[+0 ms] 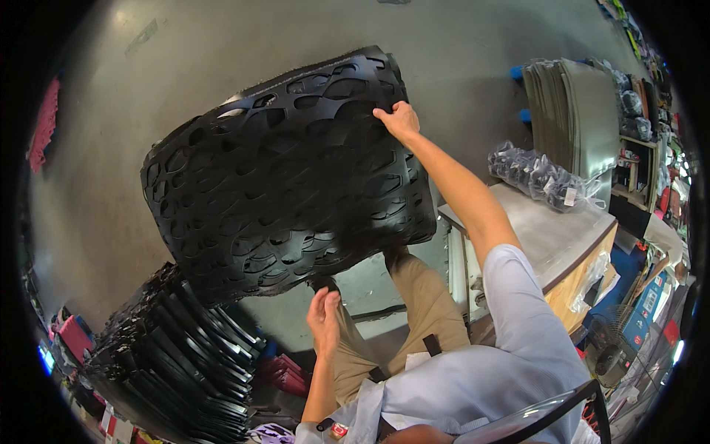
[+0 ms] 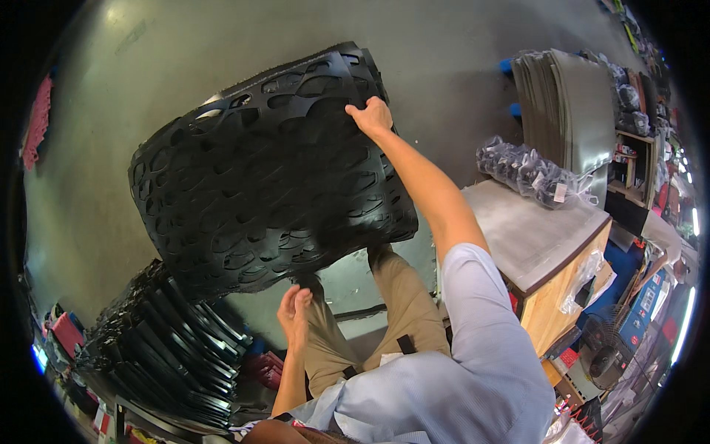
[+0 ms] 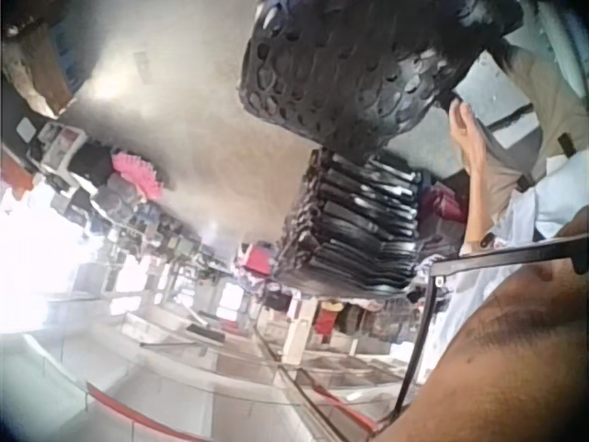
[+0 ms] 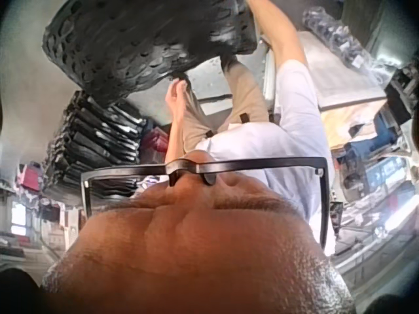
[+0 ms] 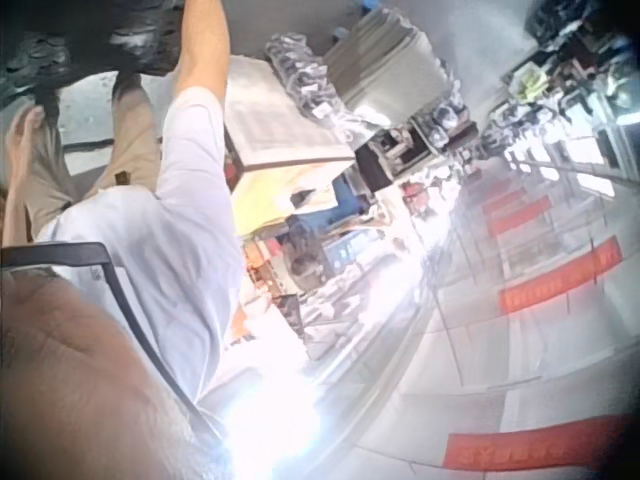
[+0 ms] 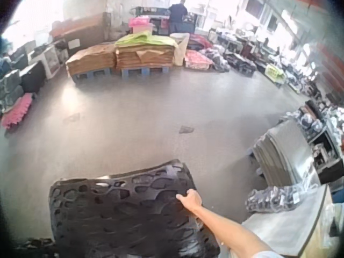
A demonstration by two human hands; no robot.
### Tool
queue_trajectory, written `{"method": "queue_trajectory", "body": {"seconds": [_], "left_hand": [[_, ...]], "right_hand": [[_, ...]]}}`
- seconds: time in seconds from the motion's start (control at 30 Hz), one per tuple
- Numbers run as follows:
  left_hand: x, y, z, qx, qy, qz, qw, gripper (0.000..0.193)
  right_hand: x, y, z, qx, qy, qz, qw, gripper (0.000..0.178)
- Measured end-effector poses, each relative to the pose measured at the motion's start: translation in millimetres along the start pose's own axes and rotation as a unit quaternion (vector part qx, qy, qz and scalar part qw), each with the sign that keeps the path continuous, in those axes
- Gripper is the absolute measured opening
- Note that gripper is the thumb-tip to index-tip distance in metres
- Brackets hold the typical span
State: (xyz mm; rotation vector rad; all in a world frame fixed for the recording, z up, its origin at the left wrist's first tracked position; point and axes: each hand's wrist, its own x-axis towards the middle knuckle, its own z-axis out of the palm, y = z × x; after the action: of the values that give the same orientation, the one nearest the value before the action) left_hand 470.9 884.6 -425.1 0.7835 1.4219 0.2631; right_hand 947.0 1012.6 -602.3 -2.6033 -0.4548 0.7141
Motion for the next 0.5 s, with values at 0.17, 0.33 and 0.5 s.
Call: {"method": "queue_trajectory", "body": {"seconds": [0.17, 0.33, 0.5], "left_hand": [[53.8, 57.9, 67.5, 0.000, -0.032, 0.053, 0.998, 0.037], [120.8, 111.2, 133.3, 0.065, -0.125, 0.106, 0.984, 0.050], [190.6, 156.1, 160.9, 0.080, -0.032, 0.183, 0.979, 0.076]], "right_hand": [[-5.9, -5.2, -16.7, -0.005, -0.034, -0.016, 0.999, 0.075], [-42.8, -24.2, -16.1, -0.009, 0.050, -0.145, 0.988, 0.036], [-153.1, -45.4, 3.2, -0.031, -0.010, -0.461, 0.887, 0.015]]}}
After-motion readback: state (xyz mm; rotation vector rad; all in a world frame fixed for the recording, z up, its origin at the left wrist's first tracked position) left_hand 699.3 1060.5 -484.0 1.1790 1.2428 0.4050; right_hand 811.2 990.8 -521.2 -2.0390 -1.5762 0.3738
